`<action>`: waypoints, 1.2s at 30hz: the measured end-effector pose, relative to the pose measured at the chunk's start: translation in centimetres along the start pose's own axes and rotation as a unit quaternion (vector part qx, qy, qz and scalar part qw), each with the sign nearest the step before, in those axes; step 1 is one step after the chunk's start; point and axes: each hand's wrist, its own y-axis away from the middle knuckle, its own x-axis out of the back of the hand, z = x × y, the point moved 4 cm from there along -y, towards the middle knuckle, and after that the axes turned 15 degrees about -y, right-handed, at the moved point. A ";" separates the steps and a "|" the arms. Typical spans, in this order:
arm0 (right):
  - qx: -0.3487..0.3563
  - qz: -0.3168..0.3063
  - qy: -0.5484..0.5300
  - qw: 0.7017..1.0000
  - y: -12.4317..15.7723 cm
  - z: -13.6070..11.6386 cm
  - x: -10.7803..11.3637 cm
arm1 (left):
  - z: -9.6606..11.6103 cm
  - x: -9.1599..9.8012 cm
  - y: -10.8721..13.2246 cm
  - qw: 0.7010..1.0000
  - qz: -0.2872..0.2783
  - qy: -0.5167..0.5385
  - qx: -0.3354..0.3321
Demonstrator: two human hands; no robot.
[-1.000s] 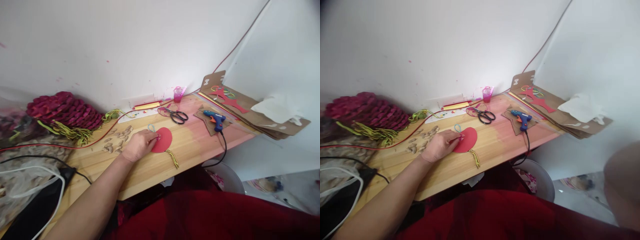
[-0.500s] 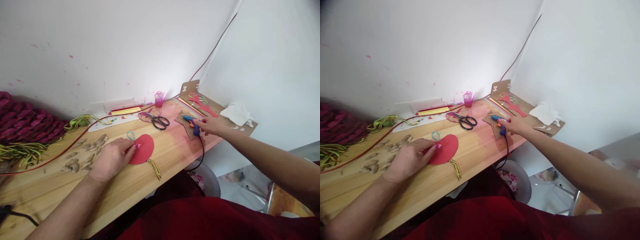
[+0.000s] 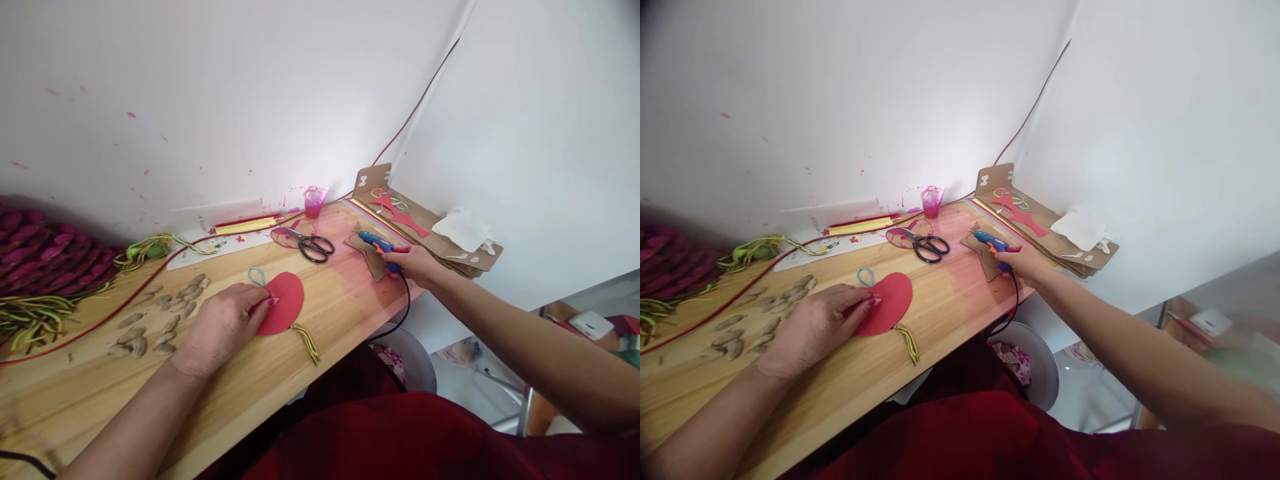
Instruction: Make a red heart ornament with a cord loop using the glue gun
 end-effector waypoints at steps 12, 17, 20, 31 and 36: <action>0.132 -0.119 -0.241 0.954 7.7 -1.0 -6.3 | -0.1 0.1 0.0 1.000 -0.011 -0.015 0.006; 0.177 -0.136 -0.201 0.954 10.2 -1.8 -8.9 | -0.2 -0.3 0.0 1.000 -0.008 -0.019 -0.003; 0.223 -0.124 -0.143 0.956 11.2 -2.1 -9.7 | -0.2 -0.5 0.0 1.000 -0.010 -0.012 -0.002; 0.453 -0.086 -0.062 0.885 14.8 -3.9 -10.9 | 0.3 -0.3 0.0 1.000 0.001 0.002 -0.019; 0.401 -0.110 -0.070 0.907 14.5 -3.6 -11.2 | 0.5 0.1 0.1 1.000 0.006 0.002 -0.024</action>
